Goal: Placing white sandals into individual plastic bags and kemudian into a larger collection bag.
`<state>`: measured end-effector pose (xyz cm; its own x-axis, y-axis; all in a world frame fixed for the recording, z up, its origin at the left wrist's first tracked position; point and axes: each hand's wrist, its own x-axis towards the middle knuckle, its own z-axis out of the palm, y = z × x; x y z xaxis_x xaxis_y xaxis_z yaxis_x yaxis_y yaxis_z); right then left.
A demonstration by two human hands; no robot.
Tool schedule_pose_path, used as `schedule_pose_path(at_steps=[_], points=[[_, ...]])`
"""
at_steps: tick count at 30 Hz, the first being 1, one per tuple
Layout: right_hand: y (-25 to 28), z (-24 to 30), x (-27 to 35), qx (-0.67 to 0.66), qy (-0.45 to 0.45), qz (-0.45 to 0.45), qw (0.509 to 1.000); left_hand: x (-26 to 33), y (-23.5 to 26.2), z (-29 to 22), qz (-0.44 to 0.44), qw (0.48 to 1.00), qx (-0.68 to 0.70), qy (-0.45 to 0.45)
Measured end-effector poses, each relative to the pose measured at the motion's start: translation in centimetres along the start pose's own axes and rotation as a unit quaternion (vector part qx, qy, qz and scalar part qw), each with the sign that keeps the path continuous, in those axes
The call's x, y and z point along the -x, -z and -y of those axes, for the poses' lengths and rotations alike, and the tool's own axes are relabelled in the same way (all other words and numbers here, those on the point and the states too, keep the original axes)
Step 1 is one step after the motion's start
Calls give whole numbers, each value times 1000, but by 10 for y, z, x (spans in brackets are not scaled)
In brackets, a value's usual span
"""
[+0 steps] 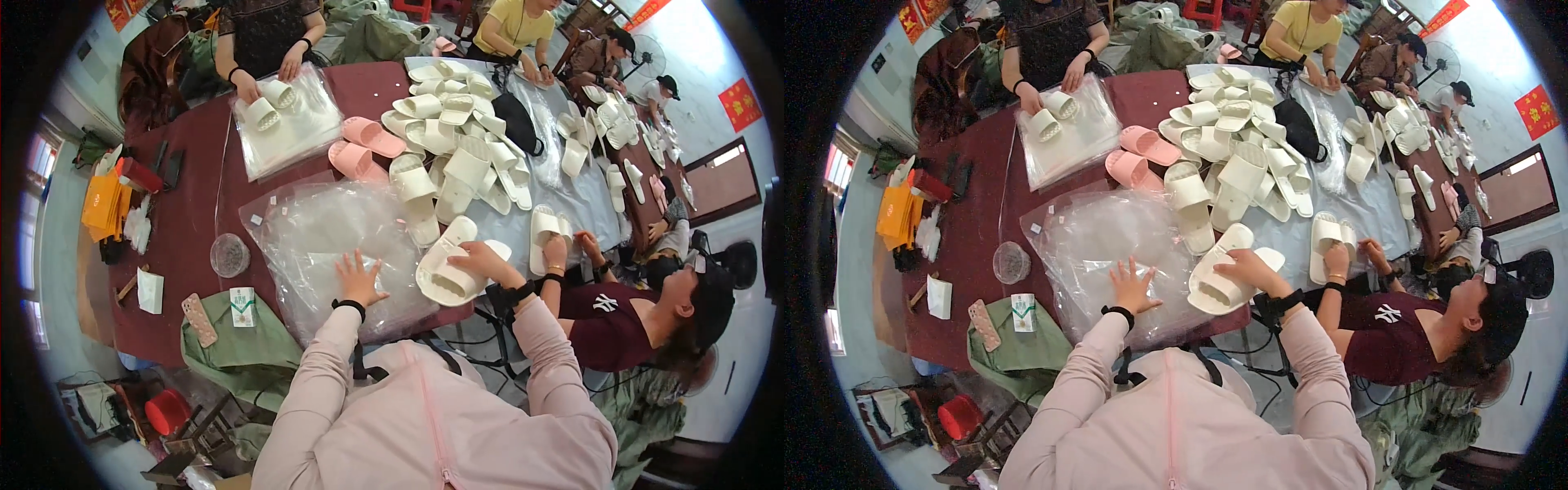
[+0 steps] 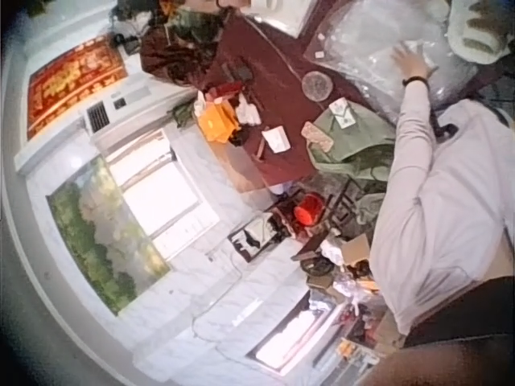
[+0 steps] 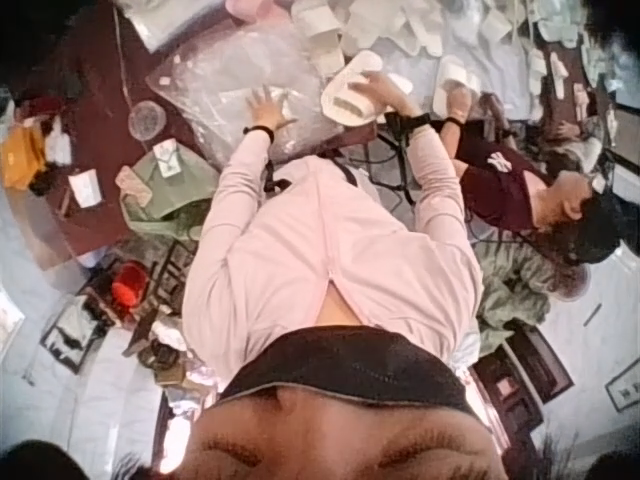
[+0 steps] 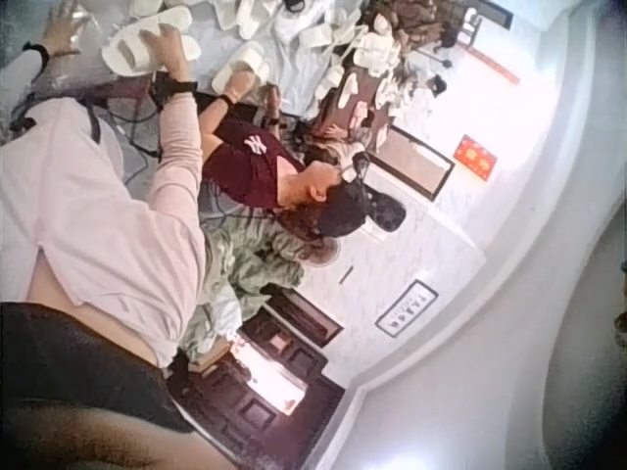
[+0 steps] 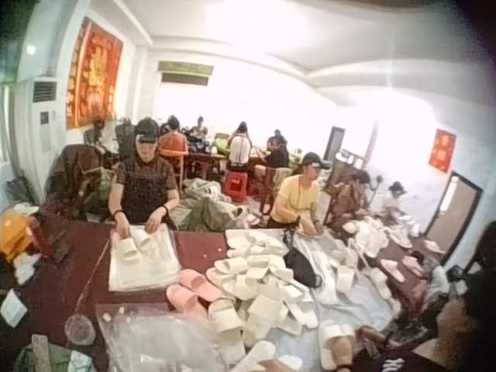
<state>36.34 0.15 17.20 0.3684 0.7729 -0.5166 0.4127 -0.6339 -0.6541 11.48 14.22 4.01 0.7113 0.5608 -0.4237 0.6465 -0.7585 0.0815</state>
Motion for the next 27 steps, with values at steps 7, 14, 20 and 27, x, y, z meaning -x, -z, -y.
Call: schedule_pose_path(at_steps=[7, 14, 20, 27], points=[[2, -74, 4, 103, -8, 91, 991, 4, 7, -5, 15, 1000, 28, 1], [-52, -147, -27, 119, -48, -63, 990, 3, -1, 4, -20, 996, 81, -40], [-69, -158, -36, 57, 72, -21, 996, 22, -27, 48, -45, 968, 107, -223], [-52, -137, -32, 75, -29, -60, 995, 52, -17, 38, -71, 968, -33, -238]])
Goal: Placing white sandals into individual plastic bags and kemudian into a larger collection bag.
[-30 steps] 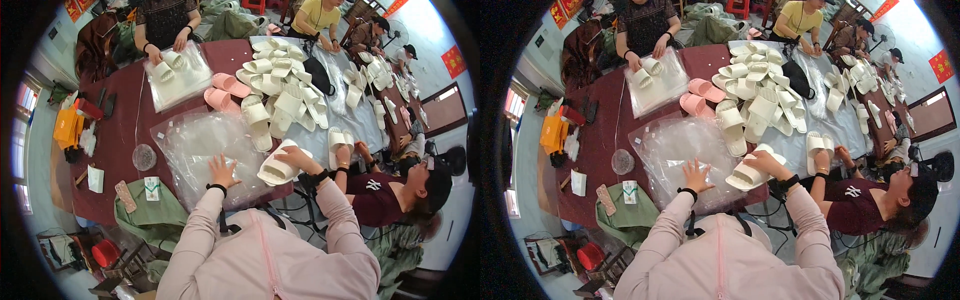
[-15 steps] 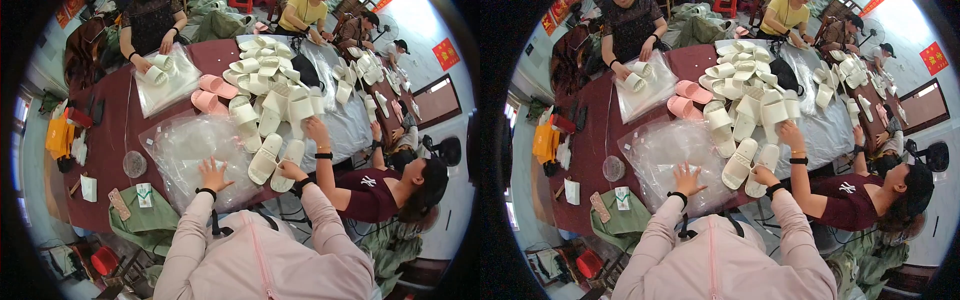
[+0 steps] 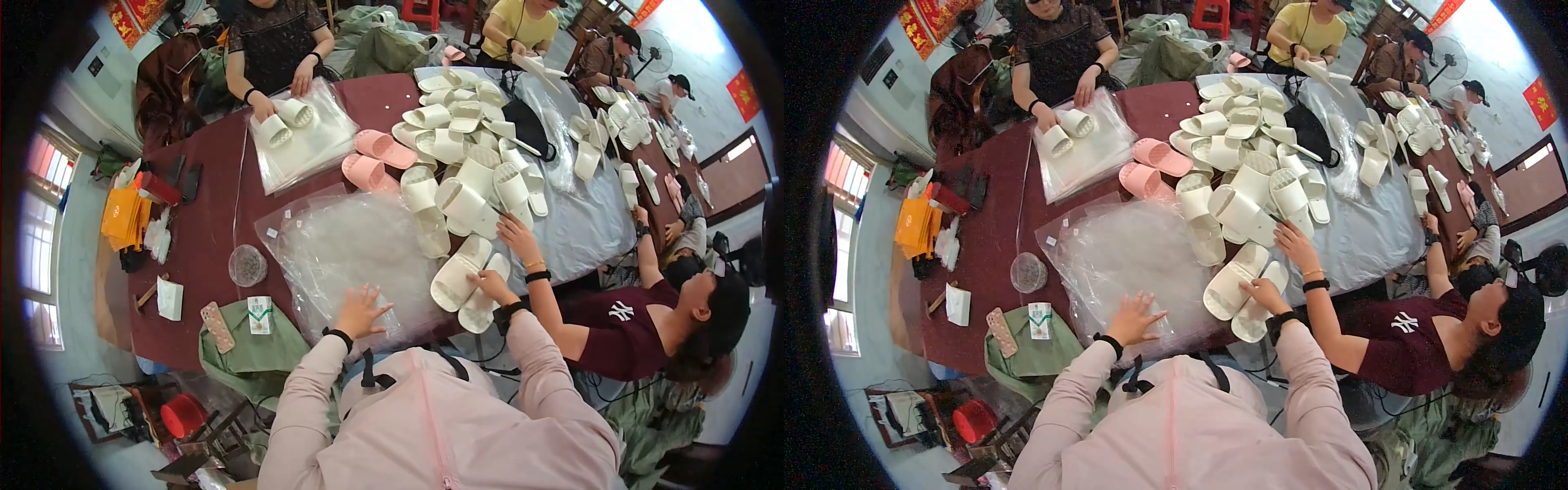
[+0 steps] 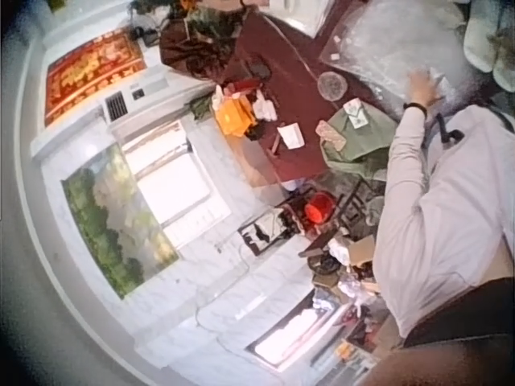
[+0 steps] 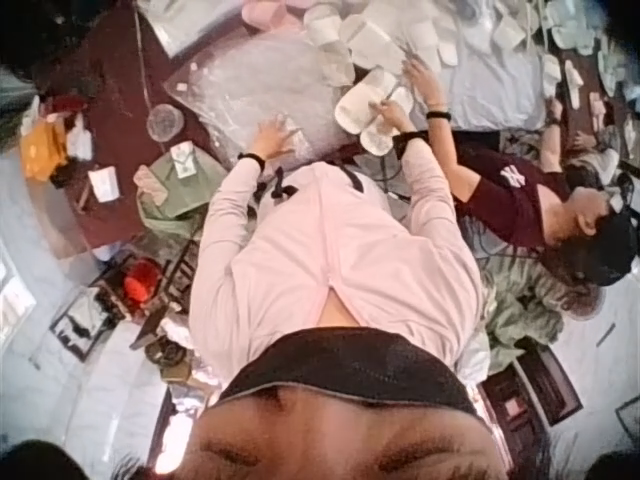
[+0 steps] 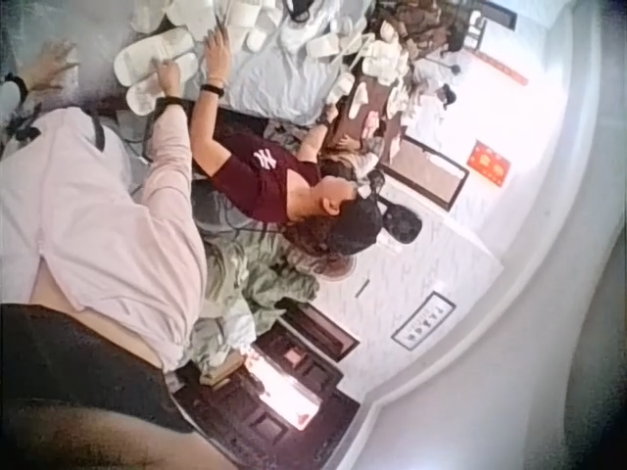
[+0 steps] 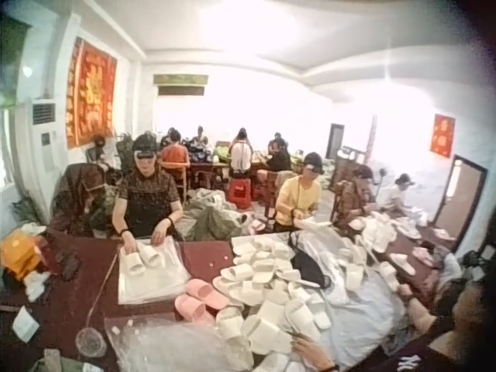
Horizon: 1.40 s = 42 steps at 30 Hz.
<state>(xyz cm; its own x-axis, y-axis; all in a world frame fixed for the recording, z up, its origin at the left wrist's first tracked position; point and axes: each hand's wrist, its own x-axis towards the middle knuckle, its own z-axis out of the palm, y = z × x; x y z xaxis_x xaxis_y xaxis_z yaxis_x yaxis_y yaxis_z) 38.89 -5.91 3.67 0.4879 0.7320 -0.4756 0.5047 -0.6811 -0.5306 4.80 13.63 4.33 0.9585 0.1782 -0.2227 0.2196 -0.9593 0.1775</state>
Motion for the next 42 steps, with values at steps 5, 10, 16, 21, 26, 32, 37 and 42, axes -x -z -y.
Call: schedule_pose_path(at_steps=[5, 10, 16, 21, 26, 32, 37, 42], points=[[44, 70, 53, -244, -97, 41, 964, -4, -20, -2, -16, 999, -1, 50], [46, 100, 87, -372, -86, 114, 917, -21, -20, 3, -9, 994, 5, 110], [35, 109, 87, -313, -144, 140, 928, -37, -21, 8, -31, 987, 32, 154], [19, 85, 84, -380, -152, 100, 907, -46, -4, -2, -54, 981, 103, 158], [18, 93, 88, -379, -154, 48, 911, -53, 3, 2, -143, 955, 252, 69], [5, 93, 72, -388, -133, -65, 910, -60, 43, -14, -57, 957, 278, 56], [4, 105, 65, -436, -103, -107, 888, -54, 20, -13, -94, 993, 77, 11], [9, 105, 70, -353, -101, -74, 927, -57, 16, -11, -49, 981, 180, 47]])
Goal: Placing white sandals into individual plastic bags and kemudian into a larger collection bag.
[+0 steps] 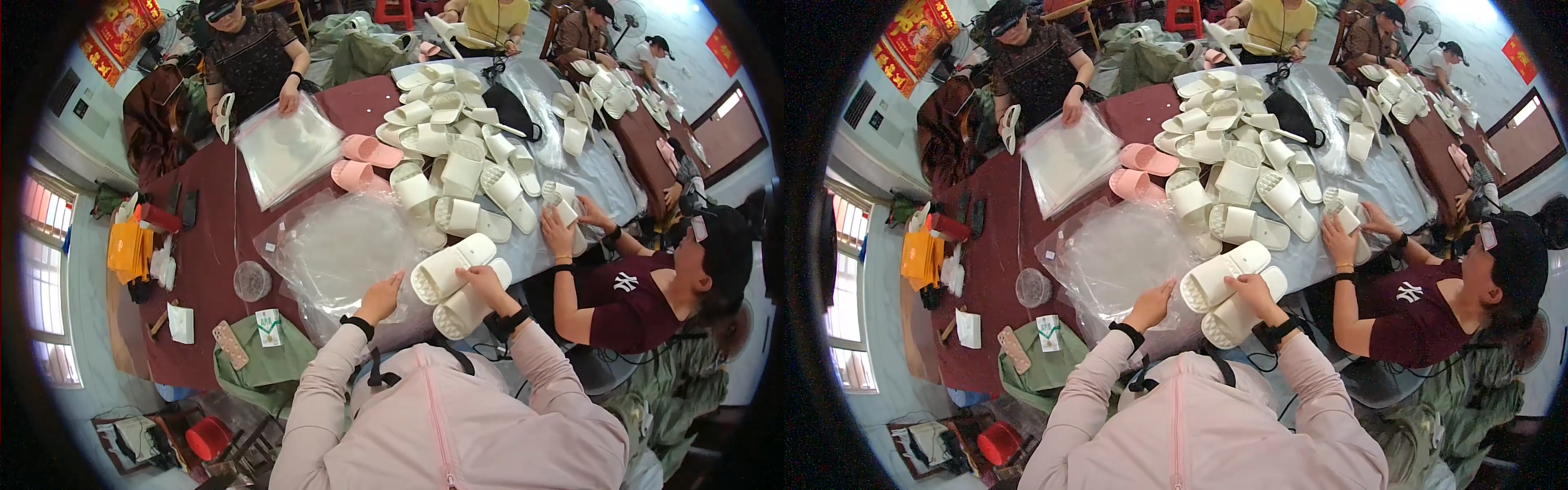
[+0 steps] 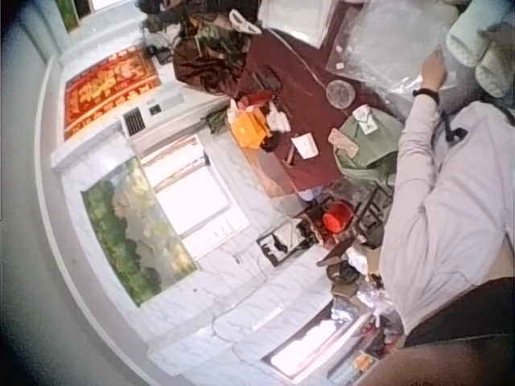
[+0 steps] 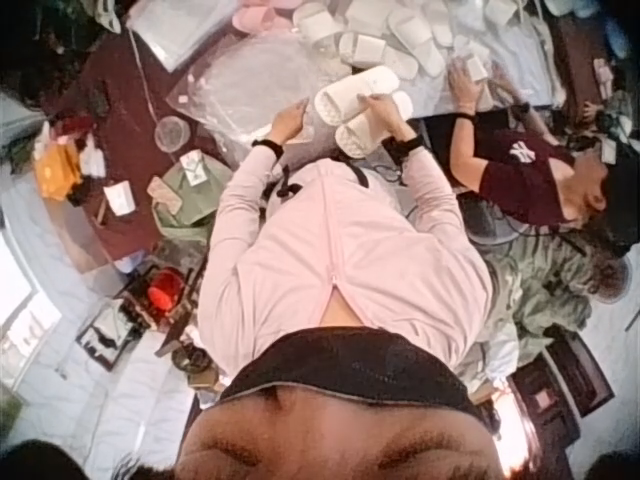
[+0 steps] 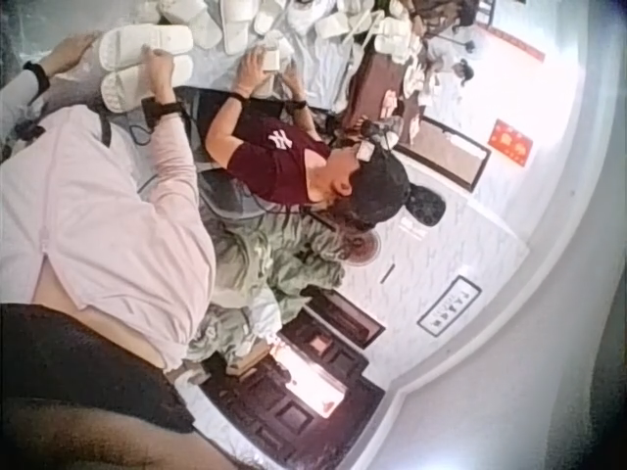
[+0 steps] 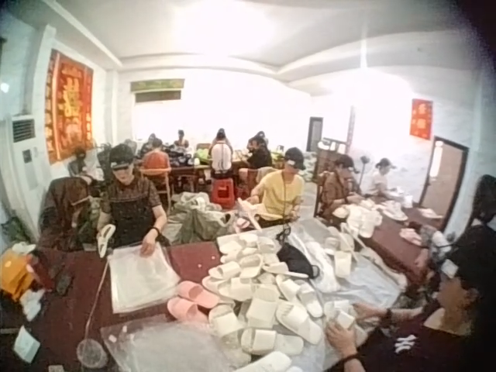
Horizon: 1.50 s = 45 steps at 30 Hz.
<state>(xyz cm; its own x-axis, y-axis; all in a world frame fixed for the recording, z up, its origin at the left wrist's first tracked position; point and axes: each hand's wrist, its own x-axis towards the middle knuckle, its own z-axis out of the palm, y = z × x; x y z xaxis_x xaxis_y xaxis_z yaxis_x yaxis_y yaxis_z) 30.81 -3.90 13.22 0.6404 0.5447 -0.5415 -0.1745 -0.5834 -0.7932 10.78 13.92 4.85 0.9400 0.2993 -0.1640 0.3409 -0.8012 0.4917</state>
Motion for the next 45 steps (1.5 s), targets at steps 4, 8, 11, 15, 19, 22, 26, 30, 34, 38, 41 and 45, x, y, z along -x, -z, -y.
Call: schedule_pose_path(at_steps=[4, 8, 11, 15, 19, 22, 26, 30, 34, 38, 41, 45], points=[[-3, -11, 0, 131, -9, 19, 991, -4, 12, -8, 58, 998, -18, -9], [-9, -11, 0, 154, 20, -17, 988, -2, 10, -7, 0, 999, -33, -44], [-11, -12, -1, 140, 33, -34, 989, -4, 12, -10, -45, 996, 42, -58], [-7, -13, -5, 151, 28, -44, 987, -3, 15, -9, -52, 976, 206, -51], [-8, -13, -7, 107, 19, -71, 992, -5, 14, -12, -50, 957, 281, -53], [-15, -14, -12, 108, 38, -81, 990, -9, 14, -22, -34, 968, 231, -89], [-24, -14, -15, 51, 31, -78, 995, -10, 14, -35, -72, 984, 156, -55], [-35, -20, -13, -113, -12, -67, 991, -15, 23, -58, -90, 993, 75, 33], [-42, -11, -6, -273, -109, 45, 955, -19, 21, -62, -110, 991, 30, 68], [-34, -39, -17, -371, -141, 146, 906, -23, 18, -62, -128, 989, -33, 70], [-41, -30, -7, -429, -156, 143, 878, -20, 19, -54, -153, 985, -48, 57], [-43, -30, -4, -490, -169, 139, 844, -20, 25, -63, -202, 977, -71, 27]])
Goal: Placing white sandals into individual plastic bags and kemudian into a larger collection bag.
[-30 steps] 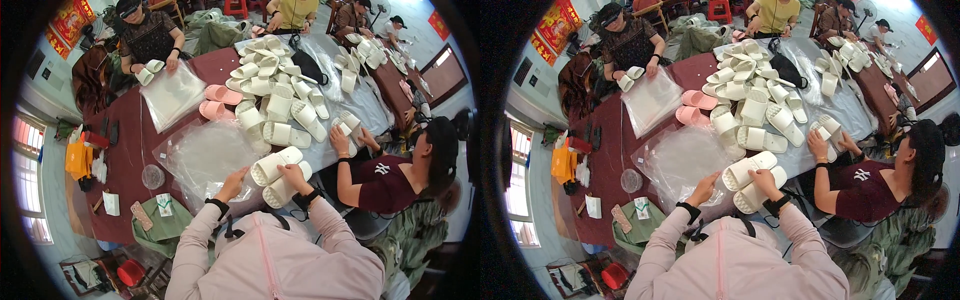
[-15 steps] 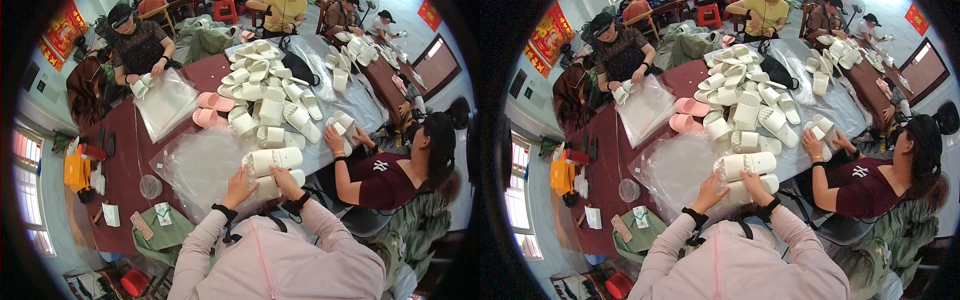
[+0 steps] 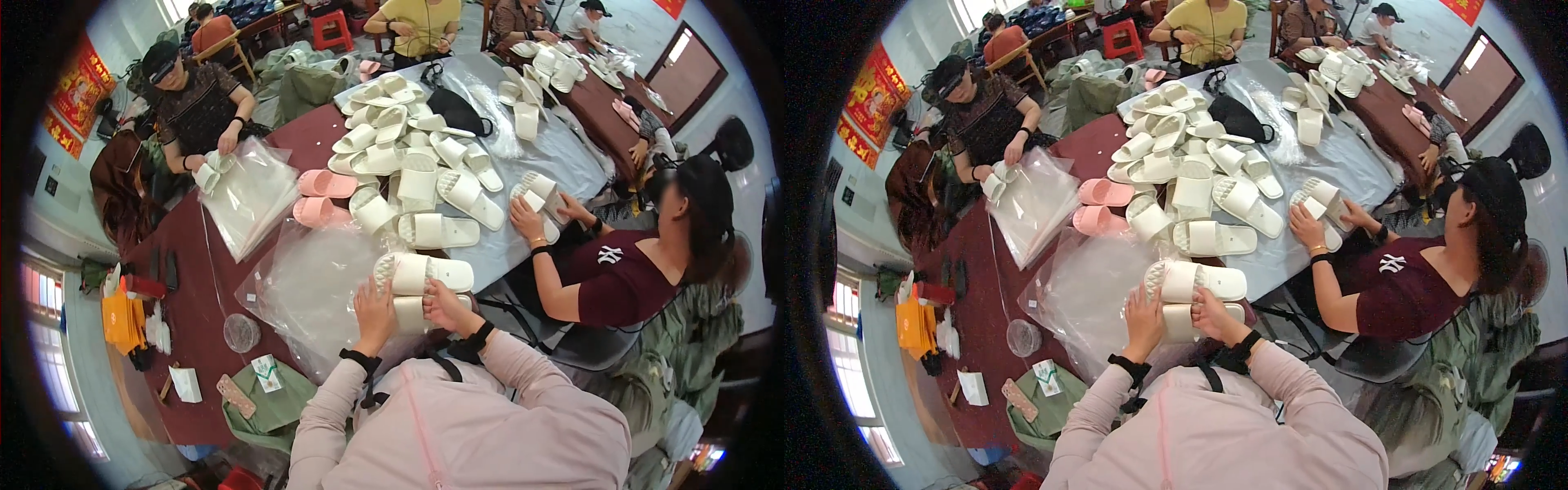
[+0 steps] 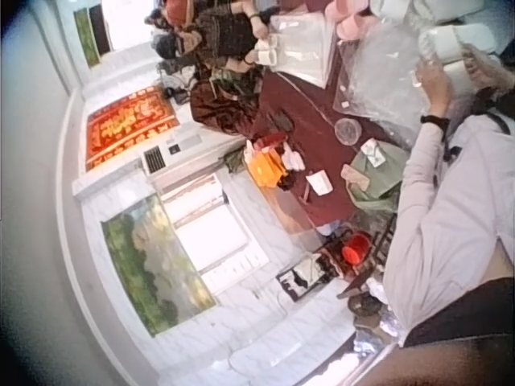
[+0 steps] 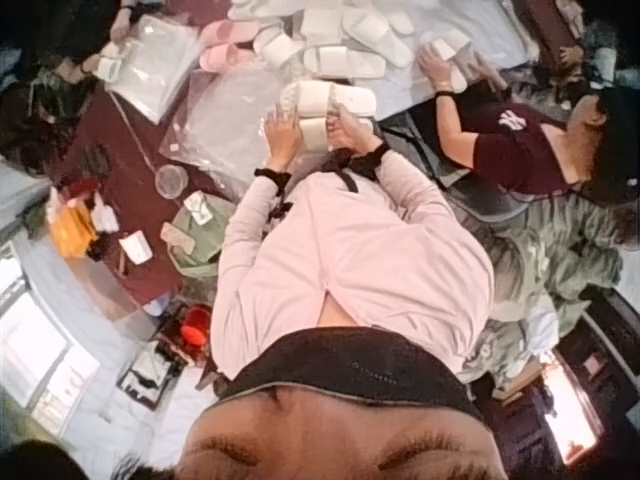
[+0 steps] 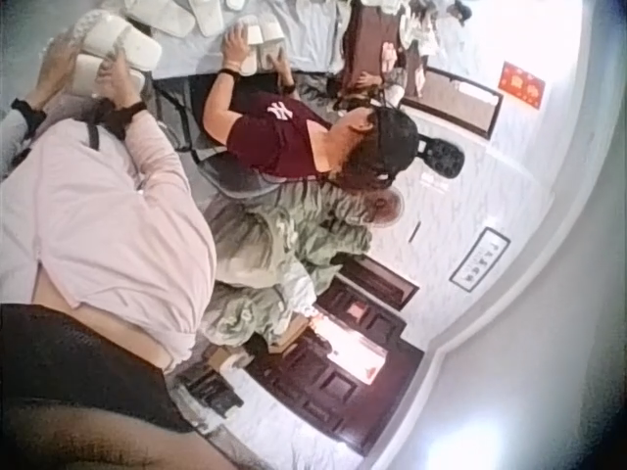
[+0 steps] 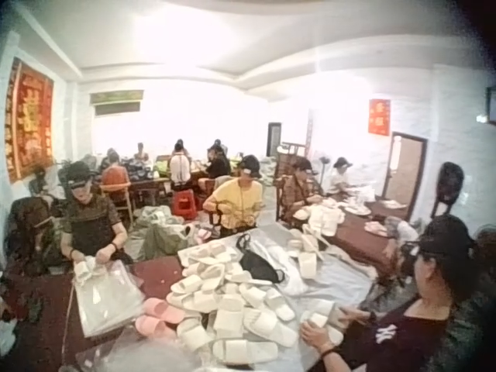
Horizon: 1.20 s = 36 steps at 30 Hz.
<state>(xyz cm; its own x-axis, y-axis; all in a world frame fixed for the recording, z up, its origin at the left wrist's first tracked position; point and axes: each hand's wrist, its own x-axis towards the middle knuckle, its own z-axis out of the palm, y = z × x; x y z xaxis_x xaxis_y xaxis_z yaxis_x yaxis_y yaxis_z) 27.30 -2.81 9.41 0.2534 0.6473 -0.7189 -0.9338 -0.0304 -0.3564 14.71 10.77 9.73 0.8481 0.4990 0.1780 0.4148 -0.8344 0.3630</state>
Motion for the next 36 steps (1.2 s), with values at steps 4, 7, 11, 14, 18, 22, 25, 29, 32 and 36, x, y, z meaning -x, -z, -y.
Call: schedule_pose_path(at_steps=[4, 7, 11, 14, 18, 22, 25, 29, 32, 36], points=[[7, -1, -5, 1, 13, 3, 1000, -3, 9, -6, 21, 999, 1, -41], [28, -10, -31, -47, 22, 113, 992, 0, 8, -5, 41, 995, 61, -63], [21, -15, -39, -138, -7, 371, 918, 2, 12, -10, 41, 995, 55, -73], [-8, -4, -20, -143, -13, 310, 940, -4, 14, -14, 20, 994, 52, -96], [-10, 4, -7, -196, -7, 305, 932, -7, 25, -26, 43, 987, 10, -158], [-16, 2, 0, -235, 20, 375, 897, -4, 25, -28, 42, 987, 35, -152], [-34, -4, 2, -116, 133, 367, 913, -4, 26, -29, 24, 989, 57, -135], [-65, 9, 37, -171, 107, 254, 946, -4, 34, -34, 64, 981, 99, -152], [-46, 3, -4, -176, 80, 253, 948, -5, 37, -32, 65, 975, 95, -191], [-55, 7, 5, -229, 67, 323, 916, 10, 40, -22, -47, 994, -55, -81]])
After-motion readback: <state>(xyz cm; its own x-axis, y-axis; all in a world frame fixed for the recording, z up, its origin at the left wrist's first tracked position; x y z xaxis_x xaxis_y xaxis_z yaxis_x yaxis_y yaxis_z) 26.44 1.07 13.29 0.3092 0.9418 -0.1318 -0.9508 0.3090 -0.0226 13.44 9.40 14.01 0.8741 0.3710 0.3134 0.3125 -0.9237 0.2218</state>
